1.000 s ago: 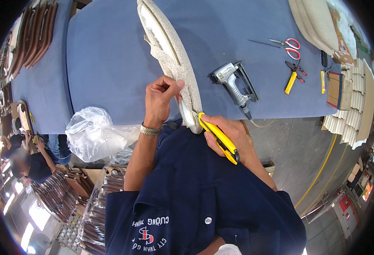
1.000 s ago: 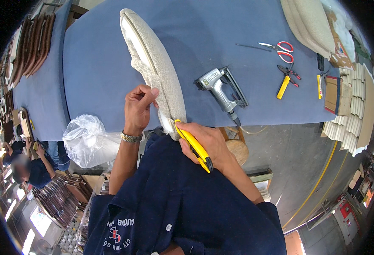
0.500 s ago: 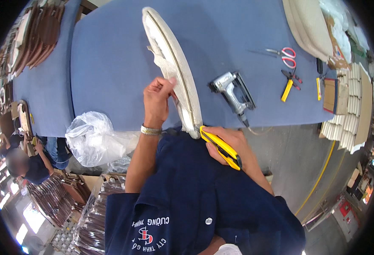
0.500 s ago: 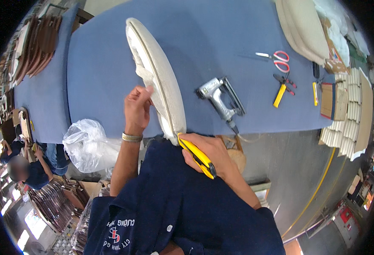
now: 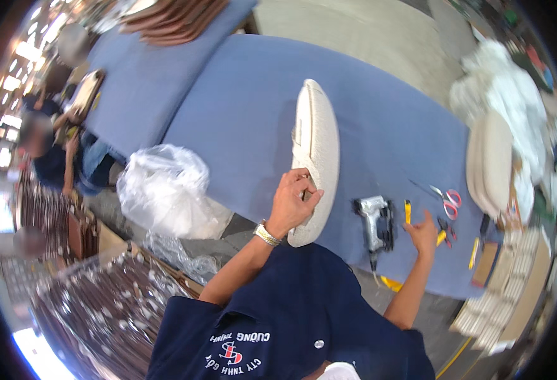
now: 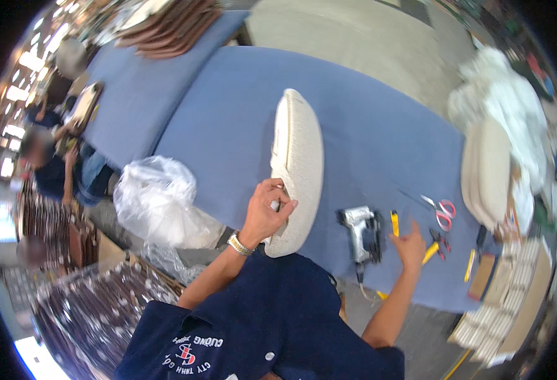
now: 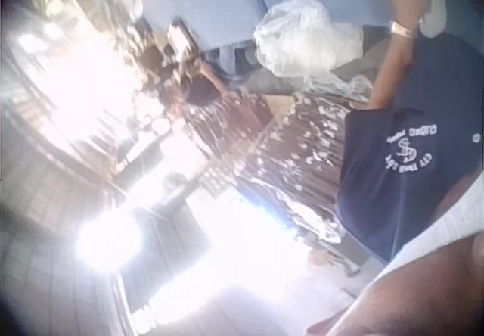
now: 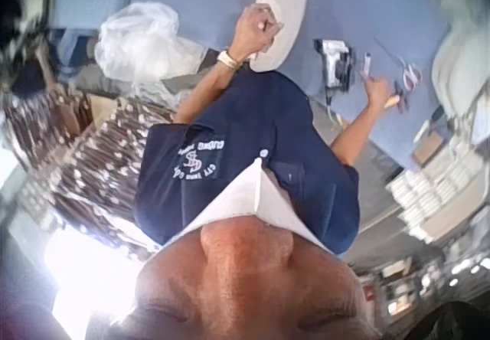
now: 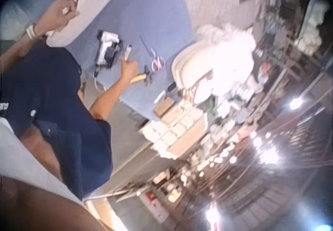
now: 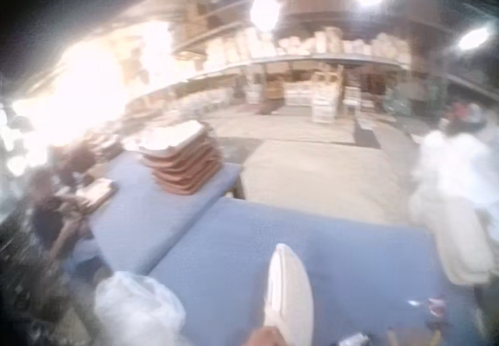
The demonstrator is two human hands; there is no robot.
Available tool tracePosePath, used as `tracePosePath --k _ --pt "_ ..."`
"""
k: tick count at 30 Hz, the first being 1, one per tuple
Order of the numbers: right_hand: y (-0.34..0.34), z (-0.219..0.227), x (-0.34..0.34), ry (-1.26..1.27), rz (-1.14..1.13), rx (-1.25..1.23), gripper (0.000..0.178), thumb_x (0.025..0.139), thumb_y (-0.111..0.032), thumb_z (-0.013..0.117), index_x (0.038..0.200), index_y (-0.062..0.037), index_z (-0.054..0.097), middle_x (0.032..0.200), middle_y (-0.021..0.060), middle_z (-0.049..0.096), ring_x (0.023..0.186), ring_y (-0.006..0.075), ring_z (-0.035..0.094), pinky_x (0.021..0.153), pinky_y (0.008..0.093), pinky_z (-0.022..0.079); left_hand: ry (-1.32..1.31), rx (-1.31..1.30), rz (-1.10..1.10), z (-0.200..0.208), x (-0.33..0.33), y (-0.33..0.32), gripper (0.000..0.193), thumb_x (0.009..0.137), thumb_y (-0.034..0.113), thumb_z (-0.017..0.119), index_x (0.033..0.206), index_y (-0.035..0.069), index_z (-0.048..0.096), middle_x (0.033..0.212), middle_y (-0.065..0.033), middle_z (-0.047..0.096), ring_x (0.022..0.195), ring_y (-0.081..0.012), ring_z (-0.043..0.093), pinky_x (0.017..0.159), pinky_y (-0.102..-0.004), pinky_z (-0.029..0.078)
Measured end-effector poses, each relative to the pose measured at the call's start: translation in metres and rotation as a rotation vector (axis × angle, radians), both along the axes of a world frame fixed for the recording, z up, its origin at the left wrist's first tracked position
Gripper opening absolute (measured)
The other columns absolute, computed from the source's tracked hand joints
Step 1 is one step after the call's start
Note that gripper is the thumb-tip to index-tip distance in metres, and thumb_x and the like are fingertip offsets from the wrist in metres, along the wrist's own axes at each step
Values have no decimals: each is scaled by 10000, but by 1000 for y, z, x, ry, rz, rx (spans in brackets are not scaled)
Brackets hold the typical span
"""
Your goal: The person folds and staples a white fabric cover onto a foam cushion using a staple gun, then trims excess fabric with a utility knife. The person stacks the finished cushion with others and repeats the process on a second cushion.
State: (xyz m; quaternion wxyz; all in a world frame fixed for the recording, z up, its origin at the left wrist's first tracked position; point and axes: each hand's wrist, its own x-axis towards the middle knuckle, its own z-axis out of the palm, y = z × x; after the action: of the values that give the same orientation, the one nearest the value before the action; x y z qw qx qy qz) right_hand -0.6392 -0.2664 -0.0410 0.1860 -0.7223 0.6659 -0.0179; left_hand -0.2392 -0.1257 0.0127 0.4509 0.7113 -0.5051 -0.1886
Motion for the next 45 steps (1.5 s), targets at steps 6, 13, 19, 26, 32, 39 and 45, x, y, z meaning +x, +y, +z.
tracePosePath --k 6,13,19,26,32,39,45 --pt "34 6 94 -785 123 250 554 939 -101 720 1467 -61 556 1122 116 750 821 130 705 695 284 561 -68 150 293 -45 53 50 170 796 131 804 763 46 661 1325 -201 646 1156 -337 609 966 -456 481" --pt "102 63 239 -954 747 80 458 963 -95 683 1409 -45 588 1362 116 639 998 123 664 813 300 564 542 -211 -318 50 0 78 213 810 88 771 735 25 582 1129 -148 727 957 -235 697 803 -348 533" --pt "171 49 266 -1051 507 537 232 1016 -182 670 1129 19 697 1043 87 725 846 126 677 729 275 544 675 -349 -171 102 20 146 139 926 70 735 850 21 629 1121 -104 729 927 -105 655 800 -287 534" --pt "263 44 310 -1337 224 575 276 1042 -177 634 1235 18 662 1012 78 724 840 120 665 772 267 559 413 -60 137 75 82 251 159 936 146 772 1007 7 742 961 -74 757 818 -89 673 727 -268 545" --pt "363 0 274 -1187 249 443 348 1072 -223 585 1354 -23 629 1172 34 697 1020 116 639 896 304 540 349 194 -97 -21 16 292 163 955 89 719 1075 -18 742 945 -67 761 851 -122 705 756 -295 572" --pt "419 16 177 -1073 107 305 224 1018 -252 627 1074 -41 676 797 76 721 672 132 660 621 345 527 541 268 -613 -41 -29 316 330 956 -2 642 1284 -12 674 1225 -96 633 999 -171 669 830 -292 548" --pt "488 -62 91 -982 -585 -56 208 971 -216 639 1085 -45 666 931 135 730 813 266 706 718 418 550 333 390 -988 -28 -69 286 391 933 55 708 1323 44 693 1118 -49 692 869 -111 604 796 -271 520"
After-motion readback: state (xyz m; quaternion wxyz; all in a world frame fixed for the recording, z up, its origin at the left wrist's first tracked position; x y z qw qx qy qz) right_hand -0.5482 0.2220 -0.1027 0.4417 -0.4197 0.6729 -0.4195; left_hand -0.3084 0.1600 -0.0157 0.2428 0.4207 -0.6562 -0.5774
